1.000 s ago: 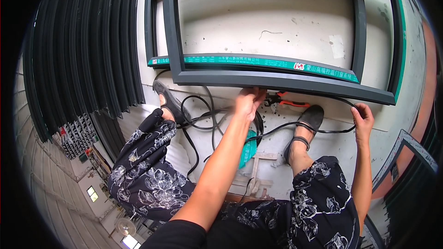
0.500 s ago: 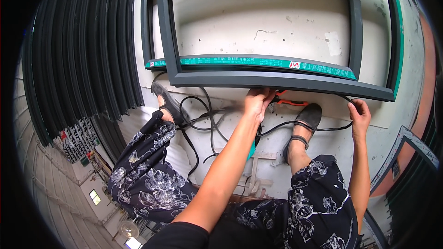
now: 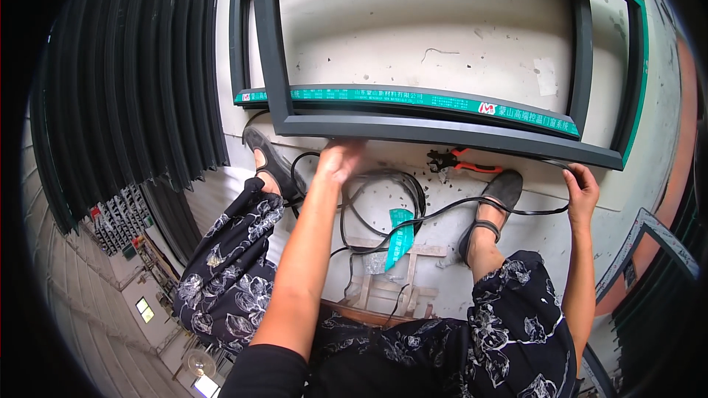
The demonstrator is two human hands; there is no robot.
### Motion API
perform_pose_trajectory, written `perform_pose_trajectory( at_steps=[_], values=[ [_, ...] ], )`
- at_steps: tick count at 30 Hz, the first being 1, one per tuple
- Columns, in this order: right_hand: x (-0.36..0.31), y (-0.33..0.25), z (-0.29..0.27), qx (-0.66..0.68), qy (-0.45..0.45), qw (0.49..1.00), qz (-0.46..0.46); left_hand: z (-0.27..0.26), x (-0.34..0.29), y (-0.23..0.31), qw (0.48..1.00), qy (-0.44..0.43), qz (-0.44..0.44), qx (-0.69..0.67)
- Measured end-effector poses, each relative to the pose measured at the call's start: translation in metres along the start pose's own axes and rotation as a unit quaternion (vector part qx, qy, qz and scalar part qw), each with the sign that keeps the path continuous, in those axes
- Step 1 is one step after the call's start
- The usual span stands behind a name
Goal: The person joins metal frames by hand, inserting a rubber gasket into the channel of the frames and cutting the gasket with pliers.
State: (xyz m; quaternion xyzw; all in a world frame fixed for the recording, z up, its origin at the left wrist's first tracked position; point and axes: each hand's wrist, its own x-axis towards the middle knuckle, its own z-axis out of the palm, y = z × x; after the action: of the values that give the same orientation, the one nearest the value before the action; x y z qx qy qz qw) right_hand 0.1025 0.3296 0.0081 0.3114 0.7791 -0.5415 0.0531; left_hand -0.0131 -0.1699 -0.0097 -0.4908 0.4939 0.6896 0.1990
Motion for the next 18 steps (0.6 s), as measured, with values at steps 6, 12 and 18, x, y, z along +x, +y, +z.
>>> perform_pose_trajectory(
  at_steps=[6, 12, 18],
  values=[
    [0.004, -0.019, 0.0, -0.142, 0.001, 0.984, -0.103, 0.004, -0.006, 0.001, 1.0, -0.011, 0.0, -0.026],
    [0.02, -0.057, 0.001, -0.426, -0.027, 0.875, -0.229, -0.014, -0.003, -0.004, 0.994, -0.054, -0.014, -0.095],
    [0.045, -0.077, -0.014, -0.465, -0.104, 0.847, -0.237, -0.001, -0.021, -0.006, 0.997, -0.003, 0.02, -0.073]
  ],
)
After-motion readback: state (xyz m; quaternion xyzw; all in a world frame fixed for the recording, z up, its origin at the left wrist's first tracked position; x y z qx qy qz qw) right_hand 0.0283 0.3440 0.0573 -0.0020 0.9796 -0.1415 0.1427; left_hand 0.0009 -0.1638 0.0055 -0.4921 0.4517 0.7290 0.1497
